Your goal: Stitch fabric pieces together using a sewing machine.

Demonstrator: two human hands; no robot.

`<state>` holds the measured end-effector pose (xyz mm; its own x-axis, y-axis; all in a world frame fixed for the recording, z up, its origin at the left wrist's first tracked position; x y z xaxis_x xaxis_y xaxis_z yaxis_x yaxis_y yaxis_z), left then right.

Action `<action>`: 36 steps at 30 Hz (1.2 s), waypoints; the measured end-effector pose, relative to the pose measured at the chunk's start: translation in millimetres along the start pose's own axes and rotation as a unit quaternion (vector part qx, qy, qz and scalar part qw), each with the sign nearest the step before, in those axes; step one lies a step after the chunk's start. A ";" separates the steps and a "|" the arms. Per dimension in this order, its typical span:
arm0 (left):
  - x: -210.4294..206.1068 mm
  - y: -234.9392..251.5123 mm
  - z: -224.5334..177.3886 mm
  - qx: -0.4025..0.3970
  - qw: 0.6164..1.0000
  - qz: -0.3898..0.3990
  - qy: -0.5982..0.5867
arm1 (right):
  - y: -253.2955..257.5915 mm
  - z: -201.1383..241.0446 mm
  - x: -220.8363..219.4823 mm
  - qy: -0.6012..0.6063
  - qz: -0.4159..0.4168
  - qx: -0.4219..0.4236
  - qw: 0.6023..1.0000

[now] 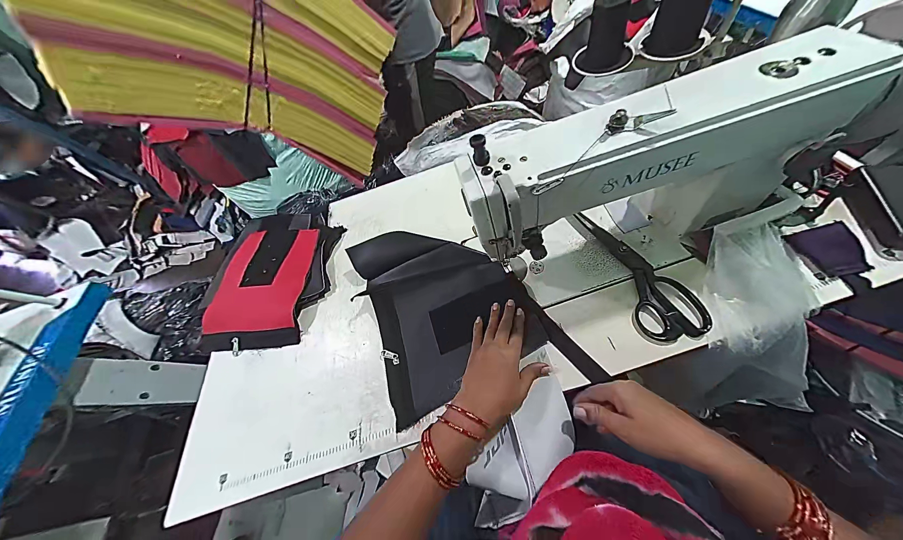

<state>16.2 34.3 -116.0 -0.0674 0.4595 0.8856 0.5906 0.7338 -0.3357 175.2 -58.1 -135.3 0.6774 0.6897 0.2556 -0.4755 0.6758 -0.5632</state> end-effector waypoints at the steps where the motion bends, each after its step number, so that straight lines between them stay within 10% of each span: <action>1: -0.3 -0.2 -1.0 0.004 1.000 0.016 0.011 | 3.3 -6.8 -8.9 0.016 -0.013 0.016 1.000; 8: -0.3 1.4 -17.8 0.035 0.987 0.080 0.134 | 28.8 -11.3 -44.4 0.280 -0.113 0.139 0.943; 36: -1.4 9.0 -16.3 0.011 0.985 -0.098 0.143 | 33.4 -15.9 -43.2 0.206 -0.109 0.132 0.963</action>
<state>34.7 32.1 -115.1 0.0532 0.1508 0.9871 0.5713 0.8062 -0.1540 138.9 -69.4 -177.7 0.9166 0.3992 -0.0201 -0.3867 0.8729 -0.2975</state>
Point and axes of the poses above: each hand's wrist, its own y-axis towards the middle knuckle, its own x-axis out of the back of the hand, z = x × y, the point moved 7 cm from there along y, towards the middle knuckle, and after that the axes turned 10 degrees about z, right-handed, at the moved point
